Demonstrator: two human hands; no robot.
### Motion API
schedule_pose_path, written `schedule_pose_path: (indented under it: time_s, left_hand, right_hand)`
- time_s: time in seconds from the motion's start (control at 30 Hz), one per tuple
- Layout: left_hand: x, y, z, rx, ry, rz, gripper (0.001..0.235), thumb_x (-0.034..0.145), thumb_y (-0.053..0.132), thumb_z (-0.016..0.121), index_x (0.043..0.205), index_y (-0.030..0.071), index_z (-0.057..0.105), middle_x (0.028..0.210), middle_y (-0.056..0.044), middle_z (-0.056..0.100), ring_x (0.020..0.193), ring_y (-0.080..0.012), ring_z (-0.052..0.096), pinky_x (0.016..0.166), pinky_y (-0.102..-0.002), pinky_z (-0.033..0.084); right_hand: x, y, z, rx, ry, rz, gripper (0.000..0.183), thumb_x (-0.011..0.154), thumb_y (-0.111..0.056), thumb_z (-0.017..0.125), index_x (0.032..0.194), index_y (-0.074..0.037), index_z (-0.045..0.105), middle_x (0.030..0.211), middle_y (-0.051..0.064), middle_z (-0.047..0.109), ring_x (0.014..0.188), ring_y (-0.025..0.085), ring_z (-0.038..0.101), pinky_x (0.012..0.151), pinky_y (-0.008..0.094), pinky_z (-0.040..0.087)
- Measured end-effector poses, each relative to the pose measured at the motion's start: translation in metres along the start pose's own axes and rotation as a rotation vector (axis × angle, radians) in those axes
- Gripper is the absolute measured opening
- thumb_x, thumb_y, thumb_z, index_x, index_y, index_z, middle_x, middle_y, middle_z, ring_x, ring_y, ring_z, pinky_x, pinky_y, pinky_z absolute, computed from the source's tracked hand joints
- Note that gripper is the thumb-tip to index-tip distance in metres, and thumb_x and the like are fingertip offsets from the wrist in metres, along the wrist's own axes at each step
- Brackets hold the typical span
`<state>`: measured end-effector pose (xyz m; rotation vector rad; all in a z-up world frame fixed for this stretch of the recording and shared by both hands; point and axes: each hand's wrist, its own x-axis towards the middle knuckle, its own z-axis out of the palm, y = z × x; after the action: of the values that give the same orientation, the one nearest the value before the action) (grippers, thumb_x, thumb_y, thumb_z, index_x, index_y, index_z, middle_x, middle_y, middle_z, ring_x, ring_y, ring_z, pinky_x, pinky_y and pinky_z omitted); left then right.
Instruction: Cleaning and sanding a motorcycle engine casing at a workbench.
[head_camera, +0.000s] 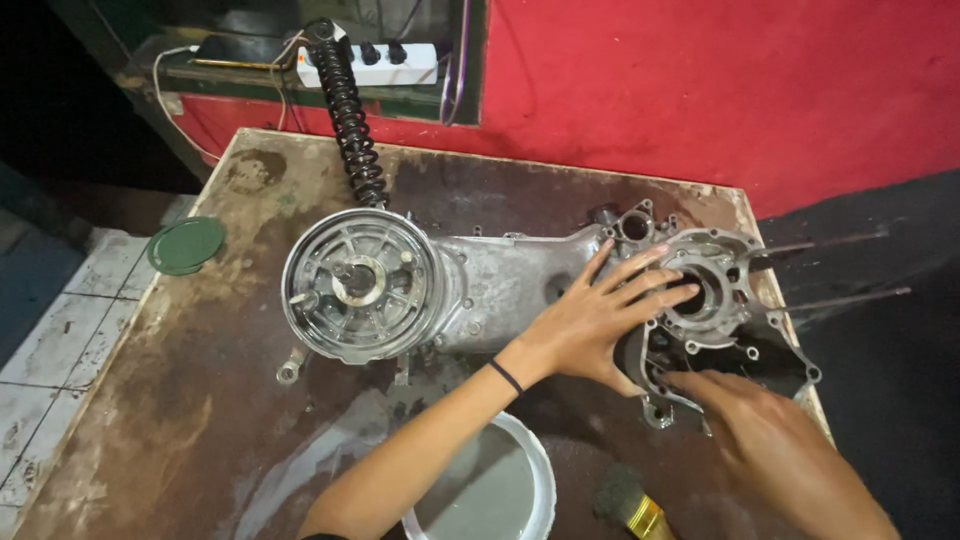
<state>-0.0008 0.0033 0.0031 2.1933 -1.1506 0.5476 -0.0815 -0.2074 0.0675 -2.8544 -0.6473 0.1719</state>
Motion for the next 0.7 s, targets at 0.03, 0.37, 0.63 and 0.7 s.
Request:
schedule_pose_path:
  time_s: [0.03,0.37,0.63,0.7]
  left_hand:
    - [-0.001,0.0,0.0,-0.025,0.025,0.01,0.133,0.048,0.059,0.091,0.159,0.026,0.027,0.163,-0.005,0.038,0.16,-0.0294,0.019,0.13,-0.069,0.007]
    - [0.0,0.001,0.001,-0.02,0.006,-0.012,0.131,0.048,0.061,0.089,0.159,0.028,0.028,0.164,-0.002,0.037,0.162,-0.0274,0.02,0.133,-0.07,0.006]
    - [-0.003,-0.001,0.004,-0.078,0.025,-0.015,0.132,0.046,0.055,0.092,0.158,0.027,0.029,0.163,-0.002,0.037,0.16,-0.0283,0.019,0.131,-0.07,0.007]
    - [-0.002,0.002,0.005,-0.075,0.01,-0.015,0.132,0.046,0.054,0.091,0.159,0.028,0.029,0.164,-0.002,0.038,0.162,-0.0275,0.019,0.133,-0.069,0.008]
  right_hand:
    - [0.0,0.001,0.002,-0.002,-0.004,-0.004,0.05,0.078,-0.005,0.064,0.127,-0.014,0.069,0.12,0.012,0.072,0.111,0.034,0.069,0.095,0.046,0.054]
    - [-0.008,0.068,0.058,-0.016,-0.044,-0.004,0.051,0.078,-0.004,0.063,0.127,-0.016,0.071,0.122,0.011,0.073,0.111,0.033,0.07,0.095,0.045,0.054]
    - [-0.013,0.131,0.102,-0.033,-0.08,0.007,0.052,0.078,-0.002,0.062,0.126,-0.017,0.073,0.123,0.01,0.073,0.11,0.033,0.07,0.095,0.045,0.055]
    - [-0.033,0.137,0.105,-0.036,-0.091,0.033,0.052,0.078,-0.002,0.062,0.126,-0.018,0.074,0.123,0.009,0.073,0.11,0.032,0.07,0.095,0.045,0.055]
